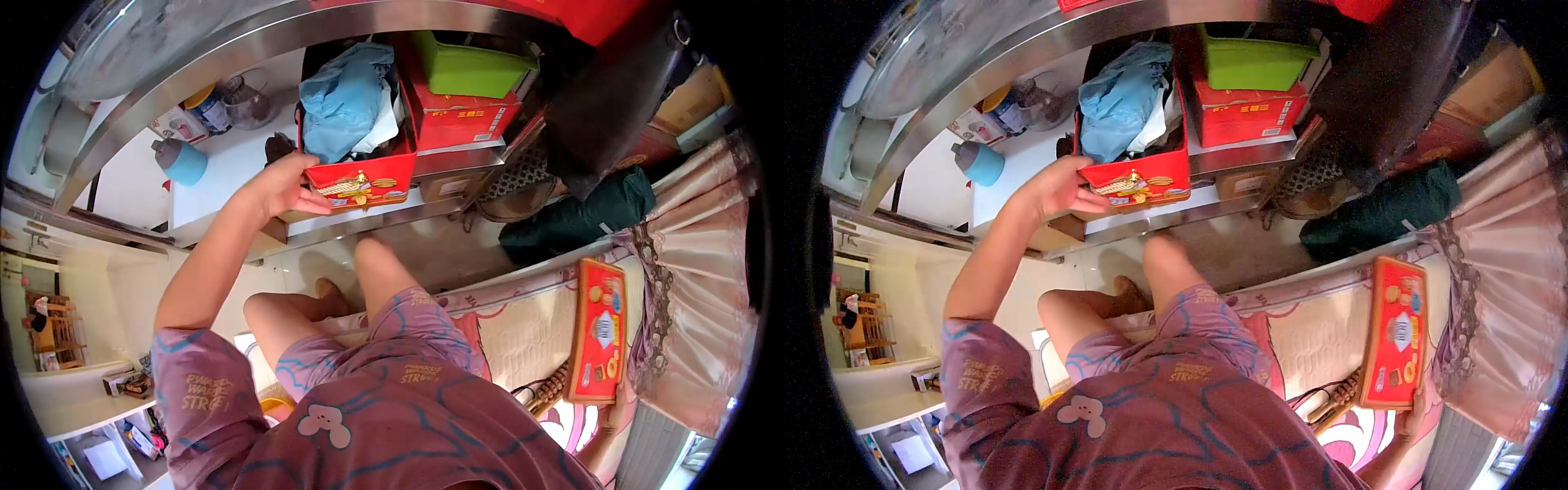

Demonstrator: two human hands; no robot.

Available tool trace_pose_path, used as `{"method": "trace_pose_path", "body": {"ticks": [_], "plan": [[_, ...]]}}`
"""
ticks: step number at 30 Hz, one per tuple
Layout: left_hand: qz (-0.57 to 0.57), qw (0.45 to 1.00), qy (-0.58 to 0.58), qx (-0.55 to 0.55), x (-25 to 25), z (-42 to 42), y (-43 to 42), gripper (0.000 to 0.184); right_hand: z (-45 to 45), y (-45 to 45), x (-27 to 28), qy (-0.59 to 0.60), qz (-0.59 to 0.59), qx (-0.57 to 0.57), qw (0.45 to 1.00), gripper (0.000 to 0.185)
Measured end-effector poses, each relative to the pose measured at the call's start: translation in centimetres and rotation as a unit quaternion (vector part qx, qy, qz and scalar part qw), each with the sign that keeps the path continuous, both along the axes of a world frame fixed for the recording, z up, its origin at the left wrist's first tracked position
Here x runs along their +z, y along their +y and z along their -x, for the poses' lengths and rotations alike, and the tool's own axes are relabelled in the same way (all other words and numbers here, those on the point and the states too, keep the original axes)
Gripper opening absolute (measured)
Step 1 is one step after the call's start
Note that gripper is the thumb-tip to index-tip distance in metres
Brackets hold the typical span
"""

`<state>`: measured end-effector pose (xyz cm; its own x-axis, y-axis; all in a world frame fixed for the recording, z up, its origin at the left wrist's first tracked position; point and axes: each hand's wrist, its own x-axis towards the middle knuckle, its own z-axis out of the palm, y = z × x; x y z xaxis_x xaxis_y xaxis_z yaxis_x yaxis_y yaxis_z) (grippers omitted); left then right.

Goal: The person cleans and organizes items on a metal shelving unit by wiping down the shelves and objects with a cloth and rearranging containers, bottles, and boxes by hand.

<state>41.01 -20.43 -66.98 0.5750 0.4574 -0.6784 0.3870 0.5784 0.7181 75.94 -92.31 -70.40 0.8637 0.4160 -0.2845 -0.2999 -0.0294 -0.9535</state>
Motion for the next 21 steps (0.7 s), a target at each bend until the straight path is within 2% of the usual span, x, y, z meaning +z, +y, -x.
{"method": "trace_pose_path", "body": {"ticks": [1,3,4,5,6,7,8,10,11,12,13,14,15,17,19,21], "plan": [[-0.001,1.0,0.0,-0.004,0.1,-0.6,-1.1,0.043,0.8,-0.4,0.1,0.001,-0.016,-0.034,0.999,0.052],[0.092,0.984,-0.025,0.153,0.9,-1.6,-2.8,0.044,0.9,-2.8,-2.1,0.016,-0.034,-0.029,0.999,0.053],[0.161,0.966,-0.088,0.18,-0.9,-1.3,-1.5,0.042,0.9,-3.6,-3.7,0.019,-0.036,-0.068,0.997,0.055],[0.157,0.967,-0.088,0.181,-0.8,-1.6,-1.5,0.042,1.1,-4.0,-5.2,0.022,-0.038,-0.106,0.993,0.058],[0.143,0.953,-0.114,0.24,-0.6,-2.0,-1.7,0.042,1.3,-4.2,-6.4,0.019,-0.049,-0.133,0.99,0.058],[0.13,0.936,-0.139,0.298,-0.6,-2.3,-1.9,0.043,1.4,-4.4,-7.4,0.02,-0.051,-0.134,0.989,0.058],[0.166,0.917,-0.168,0.323,-1.2,-2.2,-1.3,0.045,1.3,-5.0,-8.3,0.036,-0.043,-0.123,0.991,0.057],[0.169,0.91,-0.176,0.334,-2.1,-2.2,-0.9,0.046,0.3,-6.8,-11.5,0.051,-0.038,-0.078,0.995,0.056],[0.171,0.904,-0.183,0.346,-2.4,-2.1,-0.9,0.046,0.3,-7.0,-11.8,0.107,0.102,-0.193,0.97,0.057],[0.169,0.904,-0.184,0.348,-2.8,-1.8,-1.0,0.046,-0.9,-8.3,-13.7,0.023,0.266,-0.192,0.944,0.053],[0.167,0.902,-0.194,0.349,-3.2,-1.4,-1.3,0.047,-2.9,-10.8,-16.9,-0.062,0.419,-0.184,0.887,0.05],[0.166,0.9,-0.203,0.348,-3.3,-1.0,-1.7,0.048,-4.6,-13.0,-18.5,-0.228,0.574,-0.119,0.778,0.045],[0.164,0.901,-0.202,0.348,-3.1,-0.6,-2.4,0.048,-3.5,-10.0,-14.5,-0.344,0.676,-0.064,0.649,0.043],[0.219,0.877,-0.219,0.368,-2.2,0.4,-4.3,0.048,-3.8,-4.1,-11.5,-0.37,0.589,-0.095,0.712,0.039],[0.218,0.882,-0.228,0.351,-1.9,1.7,-6.2,0.048,-5.5,1.1,-11.5,-0.417,0.524,-0.096,0.736,0.035],[0.214,0.888,-0.248,0.323,-1.4,3.6,-8.5,0.047,-6.1,8.2,-10.6,-0.428,0.375,-0.02,0.822,0.032]]}}
